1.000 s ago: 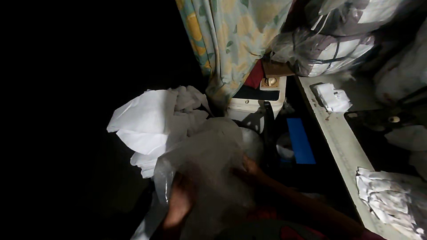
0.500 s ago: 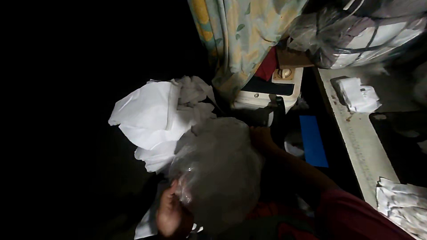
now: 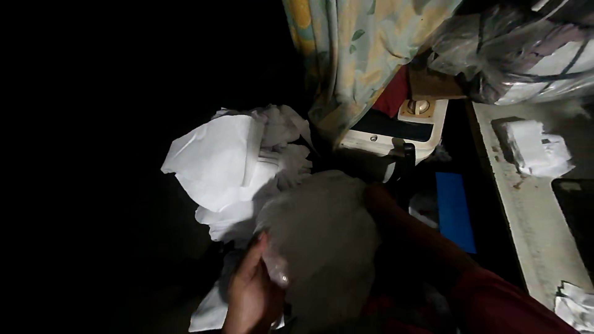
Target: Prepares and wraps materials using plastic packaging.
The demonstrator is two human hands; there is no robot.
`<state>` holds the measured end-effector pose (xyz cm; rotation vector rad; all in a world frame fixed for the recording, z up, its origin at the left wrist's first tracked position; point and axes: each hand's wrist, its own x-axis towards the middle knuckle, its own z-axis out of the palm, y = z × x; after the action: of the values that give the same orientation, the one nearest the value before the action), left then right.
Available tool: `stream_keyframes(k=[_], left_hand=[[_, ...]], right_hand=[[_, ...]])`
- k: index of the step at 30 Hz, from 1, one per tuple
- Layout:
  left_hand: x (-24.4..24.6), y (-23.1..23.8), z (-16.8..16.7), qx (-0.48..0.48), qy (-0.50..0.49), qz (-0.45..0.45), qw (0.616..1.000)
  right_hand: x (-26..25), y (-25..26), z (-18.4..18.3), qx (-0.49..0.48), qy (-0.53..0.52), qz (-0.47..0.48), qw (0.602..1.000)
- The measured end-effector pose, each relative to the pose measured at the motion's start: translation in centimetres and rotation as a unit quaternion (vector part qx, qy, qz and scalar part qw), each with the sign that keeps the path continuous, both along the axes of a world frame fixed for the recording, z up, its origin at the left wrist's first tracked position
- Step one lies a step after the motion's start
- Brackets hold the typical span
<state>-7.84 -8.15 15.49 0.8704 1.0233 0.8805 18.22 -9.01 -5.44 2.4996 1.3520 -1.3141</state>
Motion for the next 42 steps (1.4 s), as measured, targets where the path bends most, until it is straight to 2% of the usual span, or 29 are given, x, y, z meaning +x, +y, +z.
stream_keyframes(k=[2, 3, 4, 6, 7, 8, 9, 10, 11, 13, 14, 15, 16, 18, 19, 20, 22, 25, 27, 28, 30, 32, 35, 37, 39, 41, 42], left_hand=[[1.7, 1.3, 0.3, -0.015, -0.046, -0.003, 0.999], [2.5, 1.8, 0.5, -0.032, -0.065, -0.009, 0.997], [3.3, 2.3, 0.8, -0.05, -0.069, -0.007, 0.996], [5.4, 3.1, 1.5, -0.082, -0.06, 0.001, 0.995], [6.3, 3.4, 1.8, -0.094, -0.062, -0.005, 0.994], [7.2, 3.7, 1.7, -0.095, -0.072, -0.023, 0.993], [8.1, 4.0, 1.6, -0.088, -0.067, -0.031, 0.993], [9.0, 4.4, 1.4, -0.076, -0.05, -0.035, 0.995], [9.8, 4.9, 1.0, -0.052, -0.027, -0.05, 0.997], [11.1, 6.4, -0.6, 0.042, 0.059, -0.11, 0.991], [11.3, 7.2, -1.5, 0.11, 0.134, -0.175, 0.969], [11.3, 7.9, -2.4, 0.193, 0.23, -0.264, 0.916], [11.2, 8.3, -3.3, 0.269, 0.33, -0.361, 0.83], [11.4, 8.1, -4.0, 0.31, 0.492, -0.543, 0.605], [11.3, 7.5, -4.0, 0.288, 0.531, -0.603, 0.521], [10.8, 7.1, -3.5, 0.266, 0.547, -0.637, 0.473], [9.1, 6.4, -1.5, 0.269, 0.547, -0.663, 0.435], [7.7, 4.9, 1.3, 0.332, 0.512, -0.675, 0.415], [7.4, 4.2, 1.8, 0.342, 0.508, -0.681, 0.401], [7.4, 4.1, 2.0, 0.323, 0.511, -0.685, 0.406], [7.9, 4.1, 2.5, 0.254, 0.515, -0.696, 0.432], [8.6, 4.5, 2.5, 0.215, 0.496, -0.688, 0.485], [10.2, 6.2, 0.1, 0.219, 0.434, -0.68, 0.549], [11.5, 7.3, -2.9, 0.226, 0.453, -0.667, 0.546], [13.0, 7.8, -4.6, 0.208, 0.519, -0.641, 0.526], [14.0, 8.8, -5.6, 0.207, 0.561, -0.585, 0.548], [14.5, 9.4, -6.1, 0.215, 0.57, -0.566, 0.555]], right_hand=[[2.1, 0.1, 4.2, 0.084, -0.003, 0.044, 0.995], [2.5, -0.4, 7.3, 0.163, 0.006, 0.042, 0.986], [2.2, -1.6, 10.7, 0.28, 0.021, 0.029, 0.959], [-0.1, -4.7, 16.6, 0.526, 0.067, 0.064, 0.846], [-1.7, -5.8, 18.8, 0.593, 0.121, 0.123, 0.786], [-3.2, -6.3, 20.2, 0.619, 0.155, 0.198, 0.744], [-4.6, -6.3, 20.7, 0.62, 0.145, 0.266, 0.724], [-5.6, -5.9, 20.3, 0.608, 0.087, 0.309, 0.726], [-5.9, -5.4, 19.4, 0.581, 0.005, 0.323, 0.747], [-4.8, -4.5, 18.6, 0.43, -0.096, 0.292, 0.849], [-3.6, -3.9, 18.8, 0.317, -0.097, 0.262, 0.906], [-2.3, -3.3, 19.1, 0.209, -0.096, 0.235, 0.944], [-1.0, -3.0, 18.9, 0.13, -0.106, 0.219, 0.961], [1.3, -3.3, 18.3, 0.052, -0.121, 0.183, 0.974], [2.6, -3.8, 18.1, 0.035, -0.125, 0.162, 0.978], [4.0, -4.3, 18.1, 0.021, -0.124, 0.127, 0.984], [6.7, -5.0, 17.9, 0.006, -0.141, 0.043, 0.989], [8.0, -4.8, 17.9, 0.004, -0.16, -0.013, 0.987], [6.5, -3.9, 18.8, -0.003, -0.128, 0.005, 0.992], [5.1, -3.3, 19.4, 0.008, -0.115, 0.041, 0.992], [2.1, -2.0, 19.6, 0.042, -0.072, 0.134, 0.987], [-0.3, -0.8, 18.1, 0.028, -0.001, 0.214, 0.976], [-3.1, -1.5, 13.8, -0.028, 0.04, 0.233, 0.971], [-4.7, -2.8, 10.7, -0.063, 0.02, 0.244, 0.967], [-6.2, -4.5, 8.6, -0.088, 0.024, 0.227, 0.97], [-7.1, -7.5, 7.7, -0.01, 0.056, 0.174, 0.983], [-7.4, -8.8, 8.5, 0.008, 0.09, 0.137, 0.986]])
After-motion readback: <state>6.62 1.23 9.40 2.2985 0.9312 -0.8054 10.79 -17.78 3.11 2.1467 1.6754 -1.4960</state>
